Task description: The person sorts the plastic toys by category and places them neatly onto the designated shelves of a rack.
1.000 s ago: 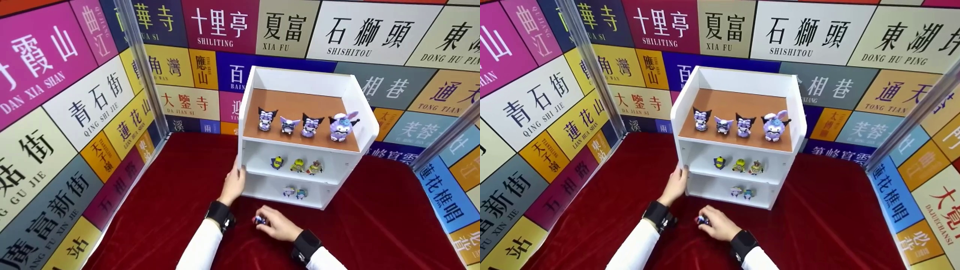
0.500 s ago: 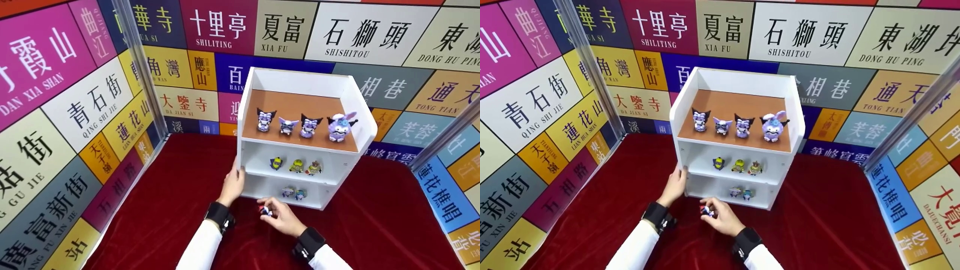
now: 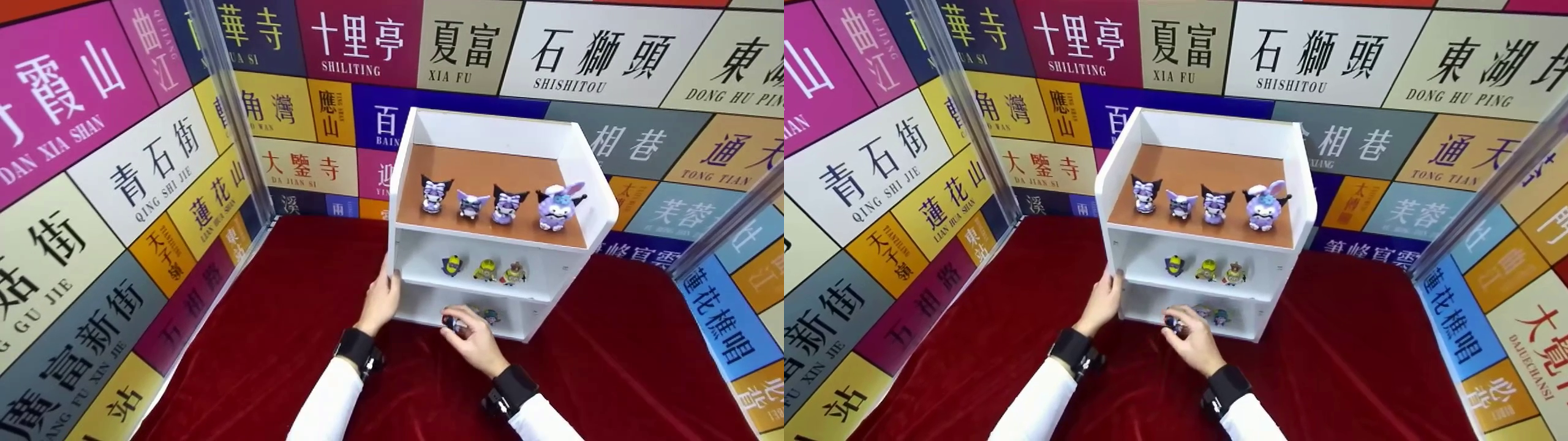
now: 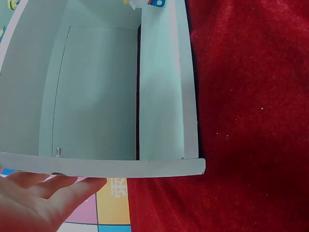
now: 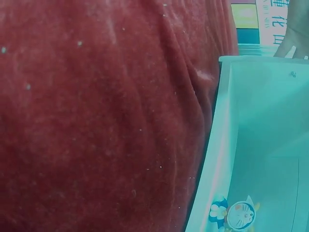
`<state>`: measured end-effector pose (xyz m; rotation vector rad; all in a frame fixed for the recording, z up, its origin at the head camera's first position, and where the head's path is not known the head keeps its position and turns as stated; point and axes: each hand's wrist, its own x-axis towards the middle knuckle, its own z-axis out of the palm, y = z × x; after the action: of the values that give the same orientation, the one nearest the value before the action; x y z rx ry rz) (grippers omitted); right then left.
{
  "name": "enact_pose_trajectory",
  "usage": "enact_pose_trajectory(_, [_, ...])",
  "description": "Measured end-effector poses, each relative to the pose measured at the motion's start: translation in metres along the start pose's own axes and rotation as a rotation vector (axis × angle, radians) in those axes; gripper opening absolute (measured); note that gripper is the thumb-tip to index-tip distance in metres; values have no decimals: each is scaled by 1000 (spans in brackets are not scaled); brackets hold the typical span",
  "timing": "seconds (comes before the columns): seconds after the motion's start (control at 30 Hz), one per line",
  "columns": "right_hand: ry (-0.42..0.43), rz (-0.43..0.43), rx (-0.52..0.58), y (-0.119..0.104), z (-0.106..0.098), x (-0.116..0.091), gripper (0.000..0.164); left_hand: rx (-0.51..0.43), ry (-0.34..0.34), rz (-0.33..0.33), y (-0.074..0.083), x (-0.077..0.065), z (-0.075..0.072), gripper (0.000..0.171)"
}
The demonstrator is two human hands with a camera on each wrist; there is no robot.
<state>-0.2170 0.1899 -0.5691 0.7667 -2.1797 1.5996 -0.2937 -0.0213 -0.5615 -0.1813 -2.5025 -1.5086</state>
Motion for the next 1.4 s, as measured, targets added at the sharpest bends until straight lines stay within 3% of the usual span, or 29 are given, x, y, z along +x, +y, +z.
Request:
enact_pose_trajectory(0.1, [-6,58,57,0,-2,1,44,-6,-4,2,0,0,0,57])
enact_pose_trajectory(0.17, [-9,80,22,1,-3,2,47,-8,-5,-2,1,-1,0,57])
enact_pose_trajectory(0.3, [22,113,-74,12,-3,4,40,1,-1,0,1,0,0,56])
enact_pose_trajectory(0.53, [122,158,-95,37,-6,8,31,13,-1,-4,0,2,1,56])
enact_pose_trajectory(0.67, [136,174,-182,42,-9,13,26,16,1,6,-1,2,1,57])
enact_pose_trajectory(1.07, [2,177,-483,56,-8,35,18,12,13,-20,0,2,0,57])
enact_pose_trajectory(1.27, [-87,218,-564,64,-6,41,20,1,8,-1,1,4,-1,57])
enact_pose_trajectory(1.4, [-131,192,-585,69,-3,40,20,8,-3,-6,-1,1,0,57])
